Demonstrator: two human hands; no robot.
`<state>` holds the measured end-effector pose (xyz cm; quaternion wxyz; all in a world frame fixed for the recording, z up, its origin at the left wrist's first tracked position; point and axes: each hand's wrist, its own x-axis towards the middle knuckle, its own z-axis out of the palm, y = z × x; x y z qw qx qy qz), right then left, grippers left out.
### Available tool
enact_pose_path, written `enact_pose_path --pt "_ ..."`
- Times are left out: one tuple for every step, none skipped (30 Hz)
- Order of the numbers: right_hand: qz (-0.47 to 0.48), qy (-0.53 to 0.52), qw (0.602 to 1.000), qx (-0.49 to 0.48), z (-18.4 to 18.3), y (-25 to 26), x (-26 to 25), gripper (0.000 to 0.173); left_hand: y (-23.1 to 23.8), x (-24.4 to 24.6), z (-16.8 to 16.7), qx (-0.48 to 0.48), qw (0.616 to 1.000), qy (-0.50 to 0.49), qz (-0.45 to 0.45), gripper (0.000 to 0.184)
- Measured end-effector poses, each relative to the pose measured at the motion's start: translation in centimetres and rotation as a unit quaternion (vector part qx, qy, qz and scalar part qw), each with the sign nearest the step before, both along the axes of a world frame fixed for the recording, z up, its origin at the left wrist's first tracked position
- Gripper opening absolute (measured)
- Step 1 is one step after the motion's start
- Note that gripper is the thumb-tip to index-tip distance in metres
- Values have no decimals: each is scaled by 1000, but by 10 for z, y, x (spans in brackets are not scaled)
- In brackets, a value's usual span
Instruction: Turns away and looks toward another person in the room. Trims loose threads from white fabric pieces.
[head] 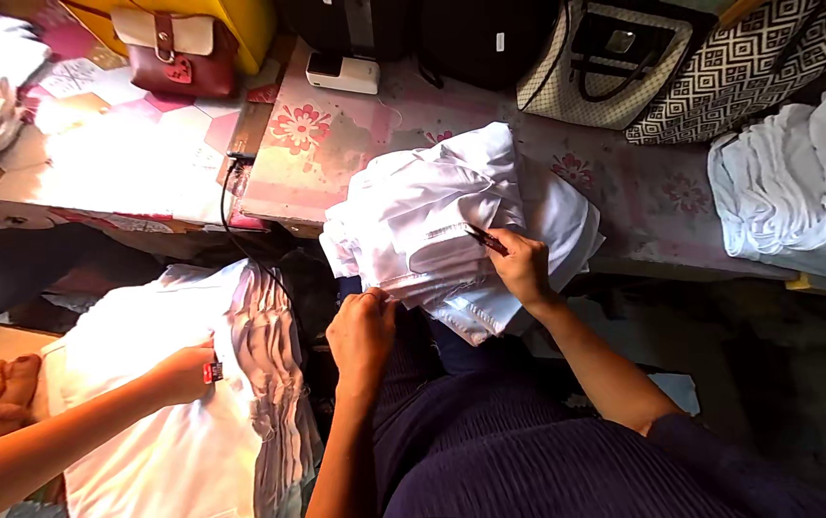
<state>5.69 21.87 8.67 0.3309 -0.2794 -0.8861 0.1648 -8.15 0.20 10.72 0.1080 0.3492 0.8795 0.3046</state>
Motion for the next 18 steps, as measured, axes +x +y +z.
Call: enact_pose_path --pt "-1 -1 997 -82 8 3 -4 17 3 4 6 29 999 18 -6 19" --pt "1 8 982 -189 19 6 -7 16 10 10 12 67 997 17 -28 20" --pt "4 34 953 -302 28 9 -9 15 22 18 15 104 993 2 -56 23" --pt "10 72 909 -410 35 11 -12 10 38 26 17 138 986 -24 -86 27" --pt "19 104 858 -502 40 14 -14 7 57 33 16 161 980 -49 -109 33" --pt "24 123 810 -572 45 16 -14 4 77 37 11 177 975 -52 -124 37" --pt "27 135 774 -618 48 18 -13 6 96 39 2 184 974 -31 -132 34" --pt "32 146 752 -642 51 20 -12 11 111 40 -10 185 974 15 -131 23" --pt "40 155 745 -648 53 24 -10 15 119 39 -19 180 973 70 -128 16" --pt "50 161 754 -634 57 29 -8 15 120 36 -23 174 969 121 -127 14" --pt "61 161 779 -603 60 34 -5 13 114 32 -25 169 964 160 -128 13" --pt "70 156 810 -561 65 38 -2 11 103 26 -25 161 961 178 -136 11" --pt "80 148 839 -518 71 42 -1 9 90 16 -24 146 961 183 -147 13" --pt "90 138 865 -474 77 44 -4 8 80 2 -21 130 961 188 -157 17" --pt "99 126 892 -422 83 47 -11 7 72 -13 -16 125 959 197 -162 16" --pt "104 113 919 -364 88 51 -23 4 67 -30 -8 131 955 210 -162 12" --pt "105 100 944 -297 92 56 -37 6 63 -48 4 138 954 220 -152 12" --pt "99 84 965 -228 96 61 -53 11 61 -66 17 151 955 214 -141 16"
